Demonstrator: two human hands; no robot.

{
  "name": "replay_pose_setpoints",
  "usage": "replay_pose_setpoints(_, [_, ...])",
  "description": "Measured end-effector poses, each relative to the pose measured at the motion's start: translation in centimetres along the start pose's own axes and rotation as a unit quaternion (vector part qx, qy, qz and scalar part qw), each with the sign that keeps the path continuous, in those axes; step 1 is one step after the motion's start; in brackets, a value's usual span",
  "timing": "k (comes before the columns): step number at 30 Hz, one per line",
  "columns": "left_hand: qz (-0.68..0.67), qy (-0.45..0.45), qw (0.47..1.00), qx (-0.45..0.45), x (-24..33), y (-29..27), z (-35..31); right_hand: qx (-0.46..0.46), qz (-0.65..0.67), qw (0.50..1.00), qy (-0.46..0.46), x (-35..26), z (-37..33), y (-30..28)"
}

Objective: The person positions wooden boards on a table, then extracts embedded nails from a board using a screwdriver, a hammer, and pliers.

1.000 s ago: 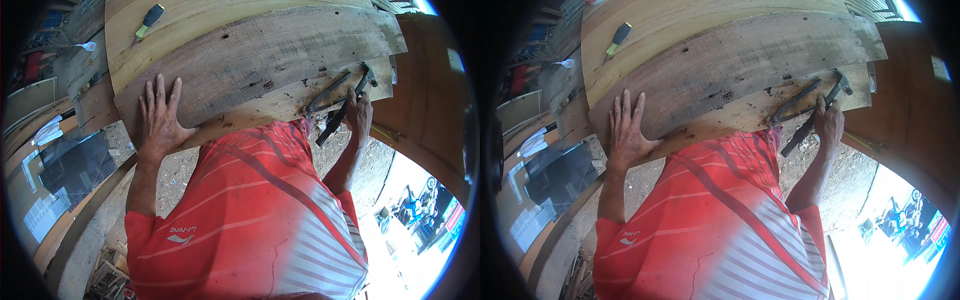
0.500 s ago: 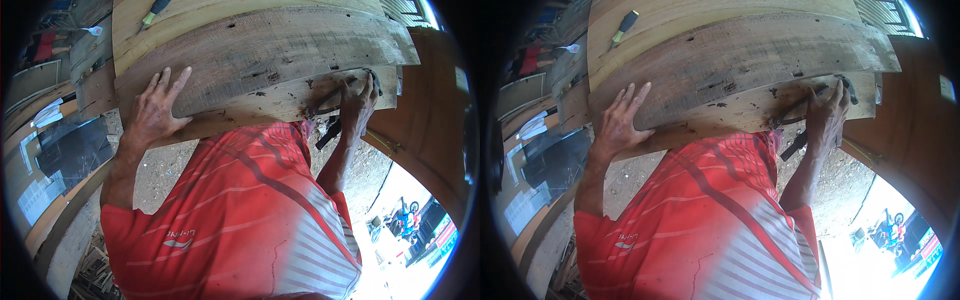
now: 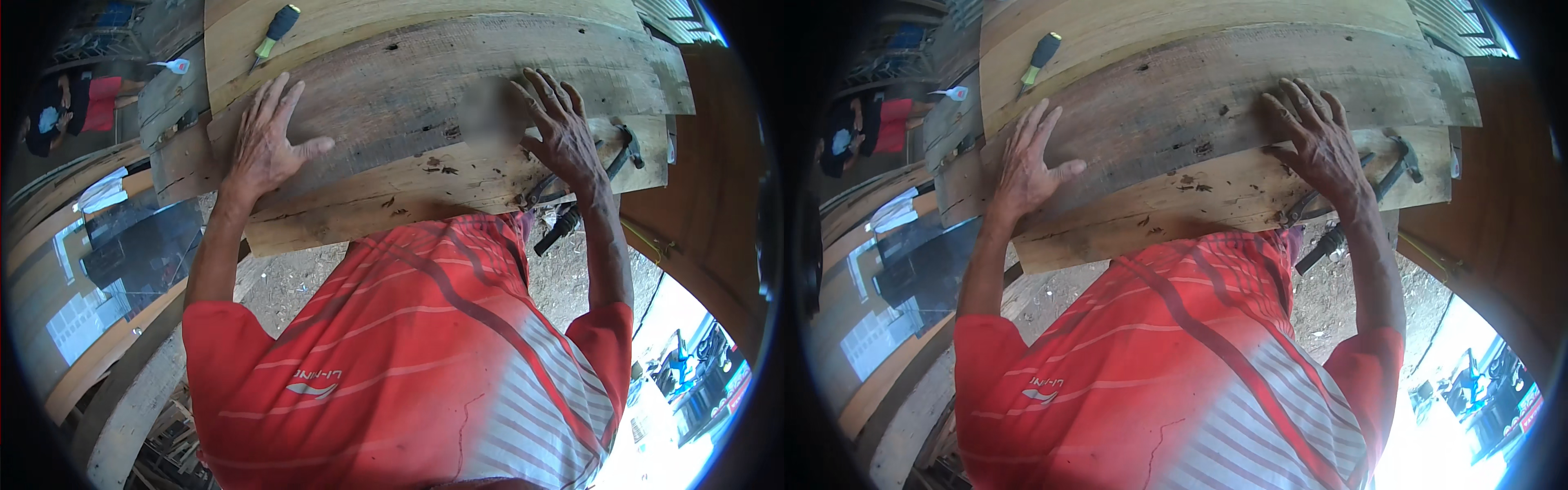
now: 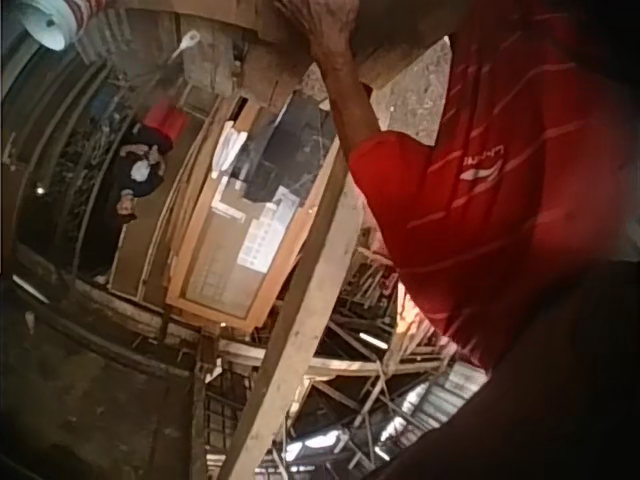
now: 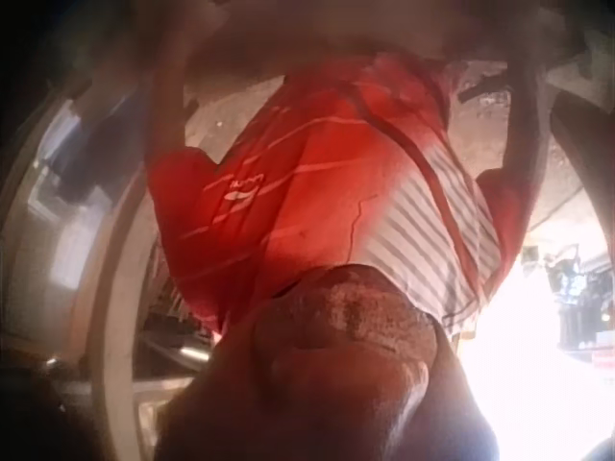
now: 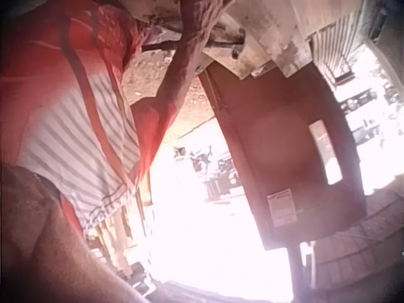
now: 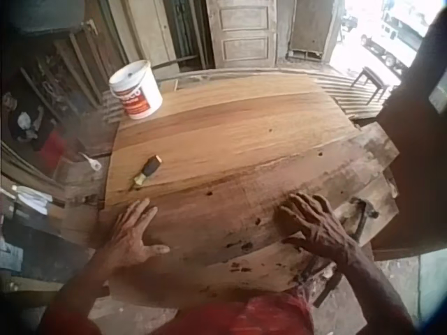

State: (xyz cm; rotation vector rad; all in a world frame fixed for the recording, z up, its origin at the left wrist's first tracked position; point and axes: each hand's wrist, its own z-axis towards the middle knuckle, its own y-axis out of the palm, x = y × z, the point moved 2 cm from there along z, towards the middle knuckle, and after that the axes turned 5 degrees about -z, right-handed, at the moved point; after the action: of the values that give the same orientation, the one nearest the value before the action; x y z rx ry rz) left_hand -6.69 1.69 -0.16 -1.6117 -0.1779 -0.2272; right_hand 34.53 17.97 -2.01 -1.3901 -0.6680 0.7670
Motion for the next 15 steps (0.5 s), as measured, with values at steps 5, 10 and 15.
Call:
replay_pose_setpoints(5, [-0.038,0.005,0.995,0.087,-1.6,3.0,3.8,0.027,-0.024,0.996,-0.086,1.2,1.3,0.7])
replay_pose_setpoints(10, [-0.126,-0.062,0.987,0.078,-2.2,3.4,5.5,0.056,-0.048,0.991,-0.112,0.0,0.6,1.1])
replay_pose_setpoints(15, [-0.134,-0.038,0.989,0.051,-2.6,2.3,6.6,0.134,-0.052,0.982,-0.125,0.2,0.4,0.3])
